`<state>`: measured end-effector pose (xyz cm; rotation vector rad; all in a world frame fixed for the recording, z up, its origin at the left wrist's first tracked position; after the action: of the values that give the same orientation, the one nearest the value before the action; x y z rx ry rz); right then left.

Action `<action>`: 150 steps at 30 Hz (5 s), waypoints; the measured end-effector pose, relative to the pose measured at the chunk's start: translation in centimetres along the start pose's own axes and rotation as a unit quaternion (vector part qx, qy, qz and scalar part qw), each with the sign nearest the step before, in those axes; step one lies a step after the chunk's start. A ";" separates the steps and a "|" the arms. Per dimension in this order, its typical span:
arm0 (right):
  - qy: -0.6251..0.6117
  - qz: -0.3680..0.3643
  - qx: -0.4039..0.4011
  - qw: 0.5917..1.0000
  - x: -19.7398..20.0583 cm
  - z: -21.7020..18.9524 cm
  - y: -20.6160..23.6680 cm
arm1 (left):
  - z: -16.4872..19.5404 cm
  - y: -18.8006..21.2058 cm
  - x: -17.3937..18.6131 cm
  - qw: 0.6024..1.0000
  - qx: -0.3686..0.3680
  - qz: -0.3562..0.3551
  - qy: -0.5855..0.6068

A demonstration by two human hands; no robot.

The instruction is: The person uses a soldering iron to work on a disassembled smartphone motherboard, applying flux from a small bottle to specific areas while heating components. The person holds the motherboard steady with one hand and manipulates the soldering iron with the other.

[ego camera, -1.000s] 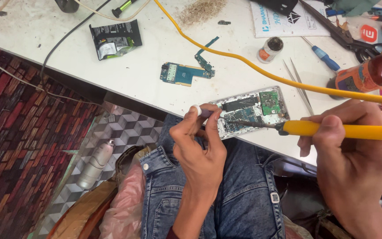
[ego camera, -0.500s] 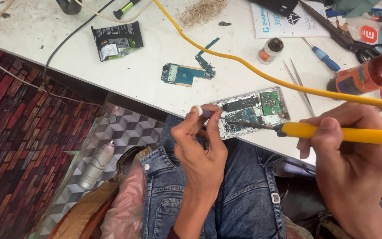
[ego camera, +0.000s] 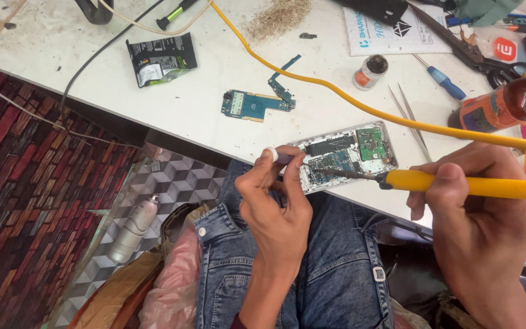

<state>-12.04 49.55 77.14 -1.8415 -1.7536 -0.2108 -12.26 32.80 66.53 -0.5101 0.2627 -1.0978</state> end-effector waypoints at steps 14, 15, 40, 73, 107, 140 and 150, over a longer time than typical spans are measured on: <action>0.026 -0.006 -0.006 1.000 0.4 -0.5 -0.4 | 0.5 -0.2 -0.1 1.000 -0.016 -0.003 -0.004; 0.027 -0.008 -0.005 1.000 0.3 -0.5 -0.3 | 0.5 -0.3 -0.2 1.000 -0.024 -0.006 -0.002; 0.047 0.003 -0.012 0.999 1.4 -1.2 -0.6 | 1.7 -0.6 -0.6 1.000 -0.010 0.000 -0.001; 0.105 0.008 0.010 0.994 2.2 -1.9 -0.8 | 2.1 -0.6 -0.9 1.000 0.002 -0.002 0.008; 0.086 -0.005 0.018 0.996 3.3 -2.0 -0.9 | 3.0 -1.0 -1.8 0.998 -0.029 -0.017 0.047; 0.060 -0.005 -0.026 0.998 3.8 -2.2 -1.0 | 4.7 -2.9 -1.2 0.985 0.126 -0.065 0.093; 0.071 -0.012 -0.010 0.997 3.6 -1.2 -0.3 | 4.2 -2.6 -1.6 0.989 0.107 -0.086 0.058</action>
<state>-11.59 52.02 79.98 -1.7762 -1.6819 -0.3603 -13.08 34.43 71.42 -0.2802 0.2010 -1.3102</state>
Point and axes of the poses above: each hand's wrist, its own y-axis away from the middle knuckle, its own x-axis out of the back of the hand, z = x × y, the point moved 3 cm from there along -y, towards the middle knuckle, and after that the axes turned 6 degrees about -z, right-handed, at the moved point
